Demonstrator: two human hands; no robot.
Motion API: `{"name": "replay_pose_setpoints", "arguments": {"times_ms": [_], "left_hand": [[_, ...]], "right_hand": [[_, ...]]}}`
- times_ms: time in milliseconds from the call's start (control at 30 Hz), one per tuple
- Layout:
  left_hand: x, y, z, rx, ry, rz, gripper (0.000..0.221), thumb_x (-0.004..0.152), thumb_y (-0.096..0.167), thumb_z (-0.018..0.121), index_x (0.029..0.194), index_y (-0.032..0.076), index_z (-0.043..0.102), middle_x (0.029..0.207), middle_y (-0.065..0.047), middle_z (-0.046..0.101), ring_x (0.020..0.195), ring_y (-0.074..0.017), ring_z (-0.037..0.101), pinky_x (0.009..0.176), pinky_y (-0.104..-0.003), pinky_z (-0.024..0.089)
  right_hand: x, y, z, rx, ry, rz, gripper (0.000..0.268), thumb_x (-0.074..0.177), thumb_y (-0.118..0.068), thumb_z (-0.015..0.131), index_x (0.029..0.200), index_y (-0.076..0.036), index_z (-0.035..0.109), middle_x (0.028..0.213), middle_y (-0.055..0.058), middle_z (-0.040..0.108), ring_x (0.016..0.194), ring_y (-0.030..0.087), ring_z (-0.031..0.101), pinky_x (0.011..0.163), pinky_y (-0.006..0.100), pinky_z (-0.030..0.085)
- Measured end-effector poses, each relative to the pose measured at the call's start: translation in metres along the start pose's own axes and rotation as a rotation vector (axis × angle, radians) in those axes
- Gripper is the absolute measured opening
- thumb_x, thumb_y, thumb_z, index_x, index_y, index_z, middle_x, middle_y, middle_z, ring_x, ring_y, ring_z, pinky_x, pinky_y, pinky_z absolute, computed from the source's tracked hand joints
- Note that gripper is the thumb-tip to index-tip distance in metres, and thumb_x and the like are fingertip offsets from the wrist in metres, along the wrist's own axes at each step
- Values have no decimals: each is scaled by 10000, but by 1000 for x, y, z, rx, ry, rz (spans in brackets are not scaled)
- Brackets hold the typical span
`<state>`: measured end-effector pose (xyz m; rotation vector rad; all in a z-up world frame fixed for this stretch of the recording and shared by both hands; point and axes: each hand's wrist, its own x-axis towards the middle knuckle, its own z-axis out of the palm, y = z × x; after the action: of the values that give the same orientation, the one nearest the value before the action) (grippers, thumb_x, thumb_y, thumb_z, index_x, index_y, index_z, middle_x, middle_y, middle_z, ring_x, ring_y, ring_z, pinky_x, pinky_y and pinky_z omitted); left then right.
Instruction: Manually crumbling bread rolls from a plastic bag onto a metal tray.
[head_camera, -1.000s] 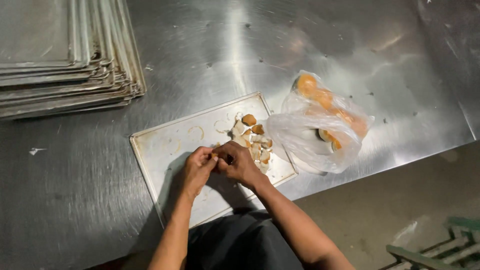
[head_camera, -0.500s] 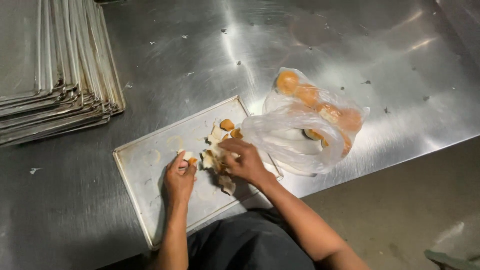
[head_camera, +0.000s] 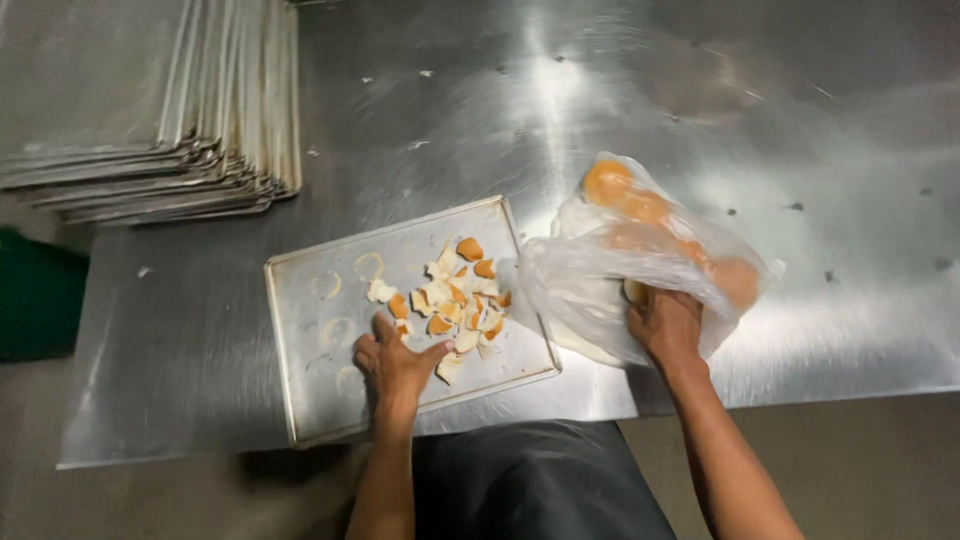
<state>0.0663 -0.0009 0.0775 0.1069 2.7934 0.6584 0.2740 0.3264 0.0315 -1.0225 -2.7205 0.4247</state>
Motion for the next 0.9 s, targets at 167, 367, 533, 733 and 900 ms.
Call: {"name": "replay_pose_setpoints", "arguments": {"times_ms": [167, 367, 533, 733, 900], "left_hand": [[9, -16, 44, -248, 33, 225, 1146, 574, 405, 982, 1452, -46, 399, 1307, -284, 478, 1228, -434, 461, 1037, -467, 421], [-8, 3, 49, -267, 194, 326, 940, 687, 390, 924, 1392, -67, 504, 1228, -271, 544, 1166, -411, 520, 980, -463, 463], [-31, 42, 33, -310, 238, 365, 686, 741, 333, 902, 1248, -46, 637, 1136, -209, 611, 1012, -351, 613, 873, -444, 517], [-61, 101, 33, -568, -143, 553, 446, 824, 204, 822, 1198, 6, 681, 1091, -125, 665, 823, -192, 680, 697, -326, 589], [-84, 114, 44, -836, -674, 658, 394, 916, 200, 800, 1241, -2, 706, 1055, -100, 725, 909, -129, 682, 823, -276, 584]], "right_hand": [[10, -20, -11, -222, 206, -209, 753, 522, -305, 812, 1220, -65, 665, 1176, 228, 690, 1082, 442, 629, 947, 542, 473], [36, 16, -17, 23, -12, -122, 712, 631, -269, 804, 1291, -65, 631, 1249, 222, 658, 1179, 417, 602, 1039, 492, 461], [45, 32, -36, 92, 154, -276, 688, 630, -161, 785, 1295, -33, 668, 1236, 238, 667, 1149, 450, 620, 1008, 503, 463], [25, 59, -17, 1077, -210, 53, 627, 686, 89, 522, 1295, -9, 634, 1215, 119, 688, 1136, 222, 662, 1019, 322, 506], [-20, -7, -55, 931, 270, 54, 562, 784, 114, 496, 1326, 21, 613, 1276, 96, 671, 1210, 218, 641, 1095, 320, 487]]}}
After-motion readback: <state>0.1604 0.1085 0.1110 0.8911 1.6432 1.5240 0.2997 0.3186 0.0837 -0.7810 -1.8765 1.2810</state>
